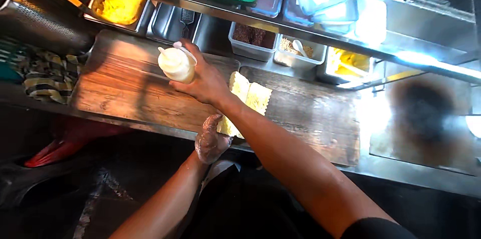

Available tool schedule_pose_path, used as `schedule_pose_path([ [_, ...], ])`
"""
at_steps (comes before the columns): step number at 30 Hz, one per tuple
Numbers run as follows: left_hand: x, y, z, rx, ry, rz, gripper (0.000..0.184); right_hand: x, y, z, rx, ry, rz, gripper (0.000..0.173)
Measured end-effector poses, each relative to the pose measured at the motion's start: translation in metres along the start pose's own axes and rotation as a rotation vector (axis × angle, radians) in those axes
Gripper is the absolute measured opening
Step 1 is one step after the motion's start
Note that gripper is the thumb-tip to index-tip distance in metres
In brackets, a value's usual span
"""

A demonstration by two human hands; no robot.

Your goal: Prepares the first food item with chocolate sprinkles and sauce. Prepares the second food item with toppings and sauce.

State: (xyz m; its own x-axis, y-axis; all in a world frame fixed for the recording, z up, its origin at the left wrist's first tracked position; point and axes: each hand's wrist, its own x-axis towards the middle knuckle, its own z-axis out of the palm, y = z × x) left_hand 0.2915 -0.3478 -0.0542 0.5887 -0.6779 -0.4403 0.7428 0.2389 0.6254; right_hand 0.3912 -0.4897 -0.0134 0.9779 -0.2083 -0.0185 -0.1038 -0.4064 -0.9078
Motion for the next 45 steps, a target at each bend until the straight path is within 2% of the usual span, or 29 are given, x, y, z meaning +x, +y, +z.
schedule_pose_path([
  [2, 0.001, -0.001, -0.001, 0.032, 0.003, 0.028, 0.026, -0.007, 0.0, -0.004, -0.088, 0.014, -0.039, 0.094],
  [6, -0.003, -0.003, -0.003, 0.104, 0.049, 0.067, 0.024, -0.044, 0.007, -0.027, -0.116, 0.022, -0.109, 0.087],
  [9, -0.011, -0.007, 0.001, 0.095, 0.132, 0.058, 0.024, -0.073, 0.013, -0.046, -0.073, -0.016, -0.139, 0.096],
  [11, -0.012, -0.009, 0.001, 0.098, 0.166, 0.065, 0.026, -0.094, 0.014, -0.068, 0.092, -0.061, -0.119, 0.113],
  [12, -0.009, -0.01, 0.003, 0.087, 0.198, 0.064, 0.027, -0.106, 0.021, -0.079, 0.197, -0.023, -0.093, 0.113],
  [14, -0.004, -0.011, 0.005, 0.074, 0.272, 0.039, 0.029, -0.133, 0.053, -0.086, 0.367, 0.221, 0.075, 0.089],
  [15, -0.002, -0.012, 0.004, 0.085, 0.277, 0.042, 0.03, -0.143, 0.072, -0.085, 0.403, 0.345, 0.218, 0.077],
  [16, -0.001, -0.013, 0.004, 0.087, 0.283, 0.048, 0.029, -0.151, 0.089, -0.084, 0.428, 0.392, 0.385, 0.073],
  [18, -0.001, -0.016, 0.004, 0.056, 0.292, 0.061, 0.029, -0.162, 0.105, -0.083, 0.538, 0.306, 0.603, 0.076],
  [19, -0.002, -0.017, 0.004, 0.043, 0.291, 0.071, 0.03, -0.16, 0.109, -0.085, 0.546, 0.258, 0.613, 0.076],
  [20, -0.004, -0.017, 0.003, 0.034, 0.296, 0.077, 0.031, -0.155, 0.11, -0.091, 0.474, 0.255, 0.58, 0.074],
  [22, -0.011, -0.014, 0.002, 0.03, 0.298, 0.078, 0.035, -0.135, 0.112, -0.121, 0.157, 0.329, 0.429, 0.064],
  [24, -0.023, -0.01, -0.001, 0.066, 0.273, 0.093, 0.043, -0.102, 0.125, -0.168, -0.203, 0.427, 0.235, 0.047],
  [26, -0.036, -0.01, -0.011, 0.09, 0.268, 0.104, 0.051, -0.06, 0.145, -0.22, -0.49, 0.412, 0.155, 0.03],
  [28, -0.049, -0.012, -0.021, 0.073, 0.319, 0.104, 0.053, -0.013, 0.174, -0.261, -0.759, 0.176, 0.342, 0.026],
  [30, -0.065, -0.015, -0.028, 0.081, 0.42, 0.092, 0.052, 0.019, 0.214, -0.277, -0.908, -0.1, 0.572, 0.033],
  [32, -0.078, -0.017, -0.03, 0.095, 0.527, 0.108, 0.054, 0.028, 0.253, -0.281, -0.931, -0.201, 0.59, 0.028],
  [34, -0.088, -0.02, -0.038, 0.091, 0.567, 0.141, 0.056, 0.03, 0.301, -0.28, -0.945, -0.14, 0.454, 0.03],
  [35, -0.094, -0.021, -0.042, 0.09, 0.572, 0.152, 0.056, 0.033, 0.304, -0.28, -0.937, -0.178, 0.471, 0.036],
  [37, -0.1, -0.022, -0.05, 0.103, 0.57, 0.163, 0.055, 0.034, 0.279, -0.277, -0.997, -0.243, 0.538, 0.049],
  [40, -0.1, -0.02, -0.059, 0.101, 0.573, 0.204, 0.056, 0.034, 0.215, -0.259, -1.07, -0.22, 0.636, 0.048],
  [42, -0.097, -0.016, -0.058, 0.112, 0.594, 0.207, 0.053, 0.033, 0.2, -0.251, -1.098, -0.169, 0.552, 0.043],
  [45, -0.093, -0.008, -0.06, 0.149, 0.598, 0.204, 0.049, 0.039, 0.21, -0.249, -1.108, -0.115, 0.362, 0.035],
])
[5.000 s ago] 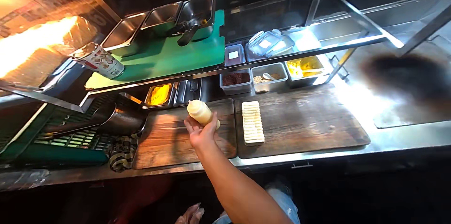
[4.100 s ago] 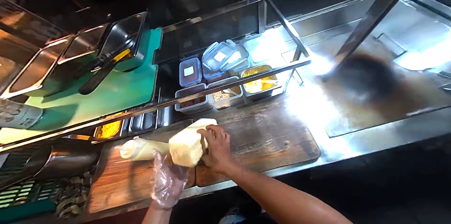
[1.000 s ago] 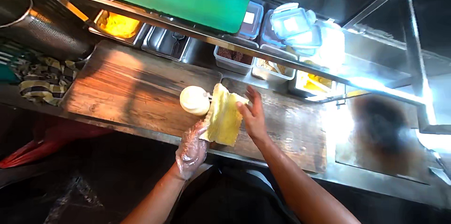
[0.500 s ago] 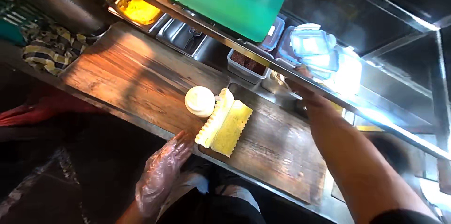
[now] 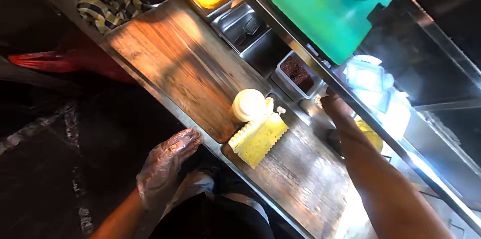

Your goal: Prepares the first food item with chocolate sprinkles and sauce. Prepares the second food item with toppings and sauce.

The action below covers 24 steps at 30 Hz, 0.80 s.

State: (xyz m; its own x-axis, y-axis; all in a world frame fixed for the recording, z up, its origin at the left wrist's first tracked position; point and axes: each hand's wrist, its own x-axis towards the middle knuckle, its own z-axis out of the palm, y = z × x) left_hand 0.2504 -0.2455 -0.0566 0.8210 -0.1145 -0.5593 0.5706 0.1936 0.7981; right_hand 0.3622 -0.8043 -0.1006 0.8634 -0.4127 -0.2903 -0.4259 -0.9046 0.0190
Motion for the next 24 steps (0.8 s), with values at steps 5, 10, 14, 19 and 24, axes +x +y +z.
schedule_pose_path([
  [5, 0.007, 0.0, -0.008, 0.11, -0.075, 0.053, 0.046, -0.012, 0.009, -0.004, 0.121, -0.058, 0.007, 0.037],
  [10, 0.022, 0.002, -0.003, 0.162, -0.018, 0.088, 0.042, -0.055, 0.007, -0.022, 0.248, 0.436, -0.047, 0.027],
  [14, 0.041, 0.015, 0.022, 0.306, 0.097, 0.187, 0.032, -0.047, -0.043, -0.043, 0.305, 0.428, -0.198, 0.023],
  [19, 0.086, 0.025, 0.039, 0.925, 0.144, 0.45, 0.034, 0.013, -0.095, -0.033, 0.135, 0.081, -0.138, 0.029],
  [24, 0.134, 0.018, 0.045, 1.521, 0.005, 0.35, 0.075, -0.015, -0.155, -0.087, 0.231, -0.267, -0.101, 0.027],
])
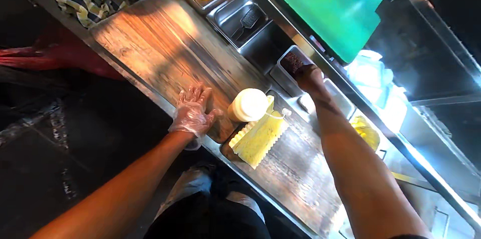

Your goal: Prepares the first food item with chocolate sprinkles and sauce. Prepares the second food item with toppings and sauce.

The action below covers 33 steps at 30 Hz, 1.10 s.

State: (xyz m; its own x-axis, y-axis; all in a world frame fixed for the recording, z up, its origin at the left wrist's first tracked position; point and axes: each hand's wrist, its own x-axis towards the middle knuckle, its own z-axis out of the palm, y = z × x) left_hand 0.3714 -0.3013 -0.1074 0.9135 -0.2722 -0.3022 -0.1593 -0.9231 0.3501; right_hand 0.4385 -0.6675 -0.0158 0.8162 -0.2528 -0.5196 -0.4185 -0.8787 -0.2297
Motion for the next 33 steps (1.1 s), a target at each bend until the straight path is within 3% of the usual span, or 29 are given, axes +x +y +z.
schedule_pose_path([
  [6, -0.001, 0.003, 0.001, 0.137, -0.089, 0.027, 0.084, 0.034, 0.049, 0.032, 0.762, 0.145, 0.171, 0.017],
  [10, -0.001, 0.003, -0.001, 0.181, -0.117, 0.037, 0.085, 0.034, 0.067, 0.042, 1.029, 0.22, 0.187, 0.009],
  [21, 0.002, 0.002, 0.004, 0.256, -0.111, 0.049, 0.087, 0.001, 0.078, 0.047, 1.185, 0.391, 0.143, 0.007],
  [28, 0.004, 0.0, 0.004, 0.265, -0.113, 0.057, 0.088, -0.087, 0.033, 0.048, 1.282, 0.472, 0.182, 0.008],
  [33, 0.003, -0.001, 0.003, 0.252, -0.098, 0.099, 0.089, -0.147, 0.01, 0.089, 1.326, 0.427, 0.315, 0.009],
])
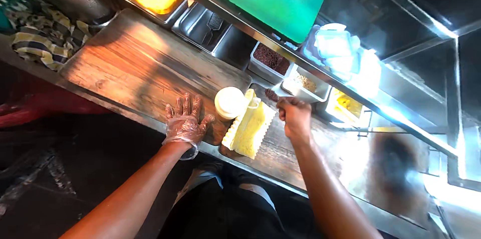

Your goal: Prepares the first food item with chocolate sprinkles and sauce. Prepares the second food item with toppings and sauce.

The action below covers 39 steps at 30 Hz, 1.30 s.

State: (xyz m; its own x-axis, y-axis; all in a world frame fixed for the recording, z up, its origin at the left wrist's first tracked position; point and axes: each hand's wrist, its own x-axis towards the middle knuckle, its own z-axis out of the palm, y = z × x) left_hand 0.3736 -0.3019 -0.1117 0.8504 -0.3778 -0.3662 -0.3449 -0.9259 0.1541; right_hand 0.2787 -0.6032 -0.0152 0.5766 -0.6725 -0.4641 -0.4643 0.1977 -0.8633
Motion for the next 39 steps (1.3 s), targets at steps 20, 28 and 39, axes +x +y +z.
schedule_pose_path([
  [20, 0.006, -0.003, 0.0, 0.038, -0.012, 0.043, 0.09, -0.056, 0.107, -0.024, -0.541, 0.04, -0.744, 0.014],
  [28, 0.005, -0.002, -0.004, -0.004, -0.011, 0.051, 0.088, -0.034, 0.114, -0.017, -0.598, 0.053, -0.751, 0.017],
  [39, 0.004, 0.002, -0.007, -0.006, -0.022, 0.029, 0.087, -0.011, 0.095, -0.007, -0.606, 0.106, -0.653, 0.016],
])
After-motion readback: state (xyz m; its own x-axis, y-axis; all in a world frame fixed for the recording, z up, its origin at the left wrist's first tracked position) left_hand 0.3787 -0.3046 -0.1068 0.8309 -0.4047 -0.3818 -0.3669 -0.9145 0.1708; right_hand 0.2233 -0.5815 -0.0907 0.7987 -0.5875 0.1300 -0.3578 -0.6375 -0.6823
